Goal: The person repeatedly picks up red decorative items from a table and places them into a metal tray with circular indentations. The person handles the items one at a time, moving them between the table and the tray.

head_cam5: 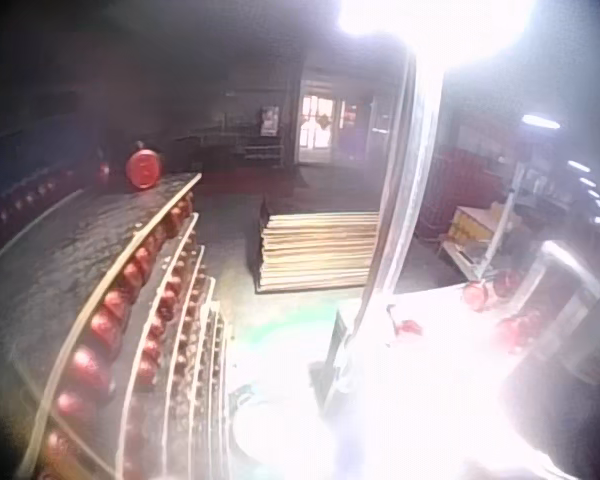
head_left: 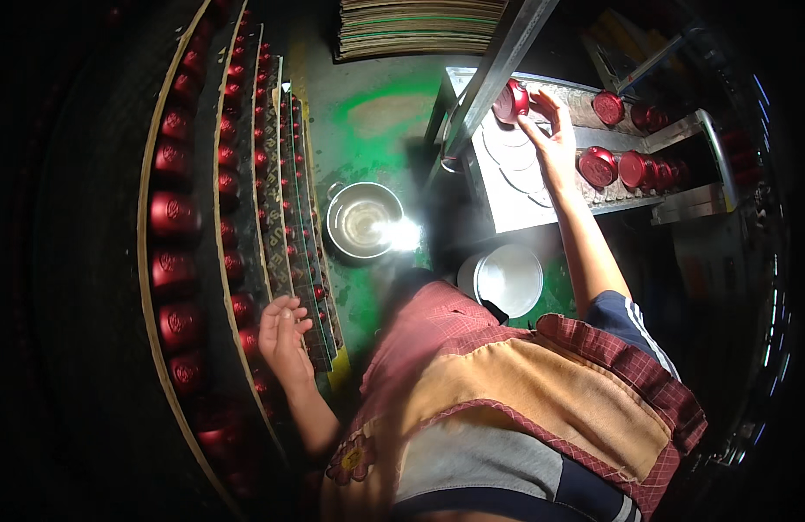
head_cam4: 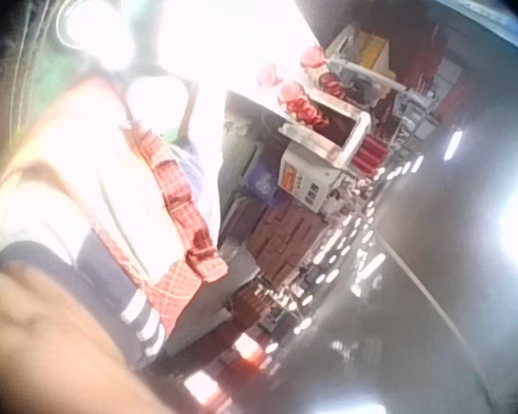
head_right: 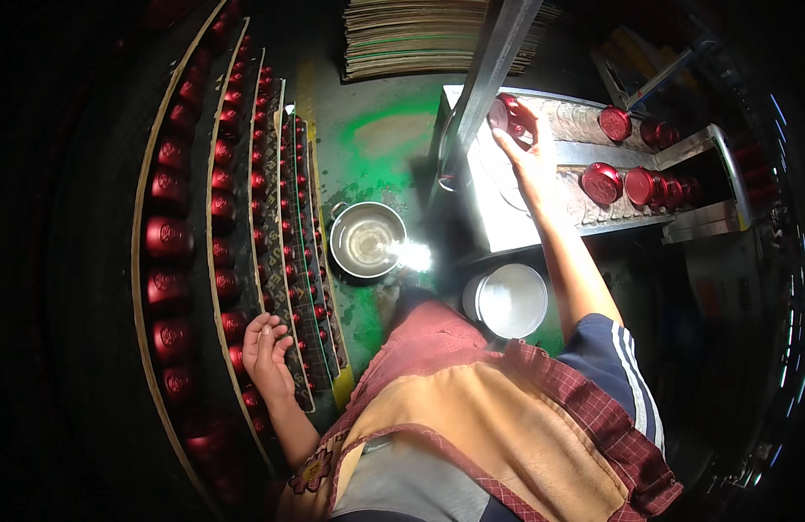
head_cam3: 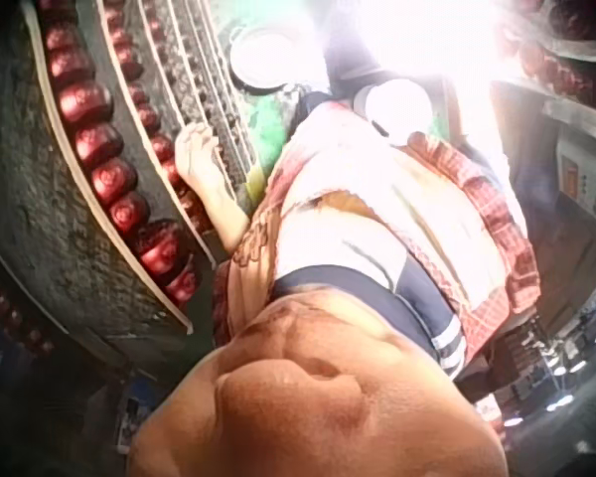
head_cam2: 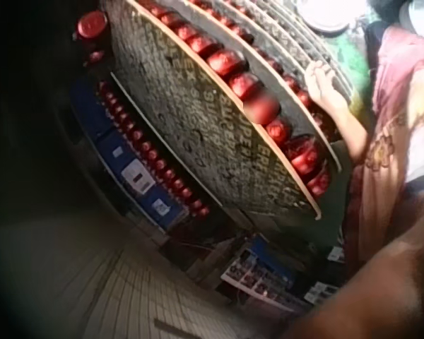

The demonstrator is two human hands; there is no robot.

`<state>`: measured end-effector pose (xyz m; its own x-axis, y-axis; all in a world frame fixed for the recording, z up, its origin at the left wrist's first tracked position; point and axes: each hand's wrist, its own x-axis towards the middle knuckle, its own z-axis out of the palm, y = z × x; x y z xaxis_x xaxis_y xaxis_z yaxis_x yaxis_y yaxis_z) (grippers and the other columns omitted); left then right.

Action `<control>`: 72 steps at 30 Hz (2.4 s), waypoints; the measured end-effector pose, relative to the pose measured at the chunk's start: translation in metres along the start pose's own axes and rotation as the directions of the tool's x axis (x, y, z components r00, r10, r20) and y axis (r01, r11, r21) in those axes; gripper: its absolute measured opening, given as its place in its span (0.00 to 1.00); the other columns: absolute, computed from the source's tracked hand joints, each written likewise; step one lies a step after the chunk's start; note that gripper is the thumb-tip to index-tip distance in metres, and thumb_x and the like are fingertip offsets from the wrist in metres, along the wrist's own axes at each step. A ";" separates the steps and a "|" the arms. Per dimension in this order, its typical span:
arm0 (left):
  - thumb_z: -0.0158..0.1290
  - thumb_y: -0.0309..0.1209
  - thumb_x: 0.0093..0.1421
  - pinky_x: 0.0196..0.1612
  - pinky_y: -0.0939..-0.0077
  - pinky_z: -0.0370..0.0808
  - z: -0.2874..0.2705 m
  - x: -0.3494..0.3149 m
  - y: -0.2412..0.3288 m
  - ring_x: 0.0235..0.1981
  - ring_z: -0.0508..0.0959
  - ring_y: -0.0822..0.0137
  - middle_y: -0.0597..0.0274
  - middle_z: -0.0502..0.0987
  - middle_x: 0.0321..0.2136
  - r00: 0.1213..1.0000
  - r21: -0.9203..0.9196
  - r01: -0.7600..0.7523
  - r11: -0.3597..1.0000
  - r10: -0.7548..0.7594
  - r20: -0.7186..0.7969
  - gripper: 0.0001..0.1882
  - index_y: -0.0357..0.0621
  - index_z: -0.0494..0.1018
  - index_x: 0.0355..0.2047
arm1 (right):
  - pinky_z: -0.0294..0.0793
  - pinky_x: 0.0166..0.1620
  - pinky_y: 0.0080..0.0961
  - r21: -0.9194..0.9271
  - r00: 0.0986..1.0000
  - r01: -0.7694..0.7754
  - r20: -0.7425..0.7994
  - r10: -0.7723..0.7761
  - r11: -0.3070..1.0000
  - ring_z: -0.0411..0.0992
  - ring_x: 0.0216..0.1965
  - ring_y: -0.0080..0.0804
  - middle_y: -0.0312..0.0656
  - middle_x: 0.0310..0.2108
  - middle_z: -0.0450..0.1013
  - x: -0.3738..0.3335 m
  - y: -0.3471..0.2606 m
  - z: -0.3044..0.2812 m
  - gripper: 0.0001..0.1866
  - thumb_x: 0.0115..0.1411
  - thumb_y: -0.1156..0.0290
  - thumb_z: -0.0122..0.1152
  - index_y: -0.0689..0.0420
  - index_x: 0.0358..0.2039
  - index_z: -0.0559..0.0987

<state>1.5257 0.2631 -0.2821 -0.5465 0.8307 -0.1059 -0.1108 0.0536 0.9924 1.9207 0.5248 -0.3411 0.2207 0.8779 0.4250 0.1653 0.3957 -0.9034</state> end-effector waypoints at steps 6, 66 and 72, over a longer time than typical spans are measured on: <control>0.50 0.26 0.66 0.36 0.83 0.76 0.012 0.121 -0.025 0.37 0.77 0.75 0.62 0.78 0.40 0.997 0.106 0.044 0.993 -0.038 -0.062 0.11 0.38 0.73 0.48 | 0.67 0.61 0.35 -0.222 0.979 0.055 -0.179 -0.096 0.973 0.63 0.61 0.42 0.48 0.58 0.66 0.092 0.056 0.063 0.46 0.47 0.64 0.77 0.58 0.64 0.62; 0.54 0.28 0.61 0.32 0.79 0.75 0.822 0.806 -0.110 0.32 0.77 0.72 0.65 0.80 0.35 0.341 0.628 0.063 0.775 -0.608 0.716 0.11 0.48 0.76 0.44 | 0.71 0.47 0.40 0.069 -0.276 0.145 -0.955 0.108 0.987 0.71 0.35 0.41 0.46 0.27 0.72 0.154 0.042 0.118 0.28 0.56 0.44 0.53 0.62 0.29 0.76; 0.53 0.29 0.63 0.36 0.76 0.76 0.925 0.758 -0.139 0.35 0.78 0.70 0.61 0.79 0.37 0.177 0.624 -0.004 0.781 -0.613 0.770 0.10 0.43 0.76 0.45 | 0.74 0.44 0.36 -0.020 -0.377 0.098 -0.926 0.018 0.995 0.68 0.27 0.34 0.40 0.23 0.67 0.150 0.045 0.132 0.17 0.65 0.56 0.48 0.56 0.26 0.71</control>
<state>1.8949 1.3978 -0.4420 0.6100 0.5407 -0.5793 0.4338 0.3840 0.8151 1.8342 0.7102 -0.3260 0.8101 -0.5732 -0.1233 0.2053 0.4743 -0.8561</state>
